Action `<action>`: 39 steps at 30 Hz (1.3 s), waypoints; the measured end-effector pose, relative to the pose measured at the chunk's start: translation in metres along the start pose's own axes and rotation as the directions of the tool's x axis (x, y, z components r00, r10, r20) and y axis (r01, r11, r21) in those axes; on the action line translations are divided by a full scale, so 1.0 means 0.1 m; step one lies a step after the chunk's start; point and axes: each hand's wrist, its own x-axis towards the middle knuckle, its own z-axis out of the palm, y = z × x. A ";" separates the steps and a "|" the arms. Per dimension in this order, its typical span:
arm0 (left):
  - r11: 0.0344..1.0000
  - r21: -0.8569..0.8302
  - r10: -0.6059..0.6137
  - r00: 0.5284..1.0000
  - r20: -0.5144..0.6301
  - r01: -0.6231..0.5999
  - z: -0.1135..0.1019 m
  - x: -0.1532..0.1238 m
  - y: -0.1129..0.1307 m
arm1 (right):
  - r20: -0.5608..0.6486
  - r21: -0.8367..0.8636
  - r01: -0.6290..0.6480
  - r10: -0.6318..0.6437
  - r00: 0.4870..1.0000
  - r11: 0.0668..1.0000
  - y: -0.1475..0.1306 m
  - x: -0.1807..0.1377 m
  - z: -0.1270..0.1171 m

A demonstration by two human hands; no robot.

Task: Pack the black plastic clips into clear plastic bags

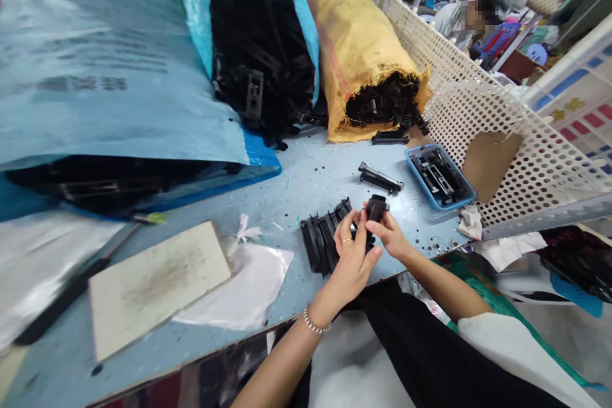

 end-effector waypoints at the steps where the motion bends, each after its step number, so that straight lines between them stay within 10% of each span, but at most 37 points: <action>1: 1.000 0.011 0.014 0.999 0.041 -0.015 0.01 -0.01 -0.01 | -0.094 -0.064 0.004 -0.010 0.996 0.998 -0.07 0.04 -0.15; 4: 0.999 -0.019 -0.034 0.996 0.084 0.036 0.02 -0.03 -0.10 | -0.418 -0.454 -0.085 -0.127 0.899 0.887 -0.44 0.27 -0.86; 7: 0.990 -0.053 -0.128 0.992 -0.013 0.127 -0.01 -0.05 -0.22 | -0.580 -0.775 -0.402 -0.296 0.759 0.488 -0.83 0.61 -1.65; 9: 0.985 -0.085 -0.159 0.985 -0.064 0.153 -0.03 -0.05 -0.29 | -0.575 -0.815 -0.524 -0.245 0.780 0.247 -0.96 0.85 -2.01; 12: 0.976 -0.145 -0.177 0.980 -0.086 0.164 -0.08 -0.07 -0.36 | -0.575 -0.817 -0.575 -0.024 0.818 -0.043 -0.95 1.12 -2.17; 15: 0.962 -0.201 -0.212 0.970 -0.119 0.185 -0.12 -0.10 -0.42 | -0.513 -0.829 -0.527 -0.120 0.850 -0.187 -0.83 1.25 -1.92; 21: 0.919 -0.340 -0.266 0.951 -0.159 0.201 -0.14 -0.08 -0.58 | -0.098 -0.963 -0.113 0.072 0.993 0.246 -0.36 1.21 -1.02; 25: 0.863 -0.453 -0.310 0.943 -0.122 0.224 -0.17 0.07 -0.55 | -0.024 -0.896 -0.082 0.138 0.990 0.437 -0.08 1.02 -0.53; 31: 0.568 -0.811 -0.345 0.935 -0.083 0.137 -0.39 0.31 -0.23 | 0.501 -0.345 0.051 0.137 0.855 0.937 -0.10 0.42 0.01; 35: 0.563 -0.803 -0.436 0.896 -0.084 0.198 -0.54 0.28 -0.08 | 0.370 -0.566 0.351 -0.150 0.917 0.746 -0.46 0.34 0.07; 39: 0.513 -0.801 -0.478 0.878 0.032 0.309 -0.58 0.18 0.06 | 0.580 -0.676 0.696 -0.409 0.705 0.242 -0.71 0.52 0.14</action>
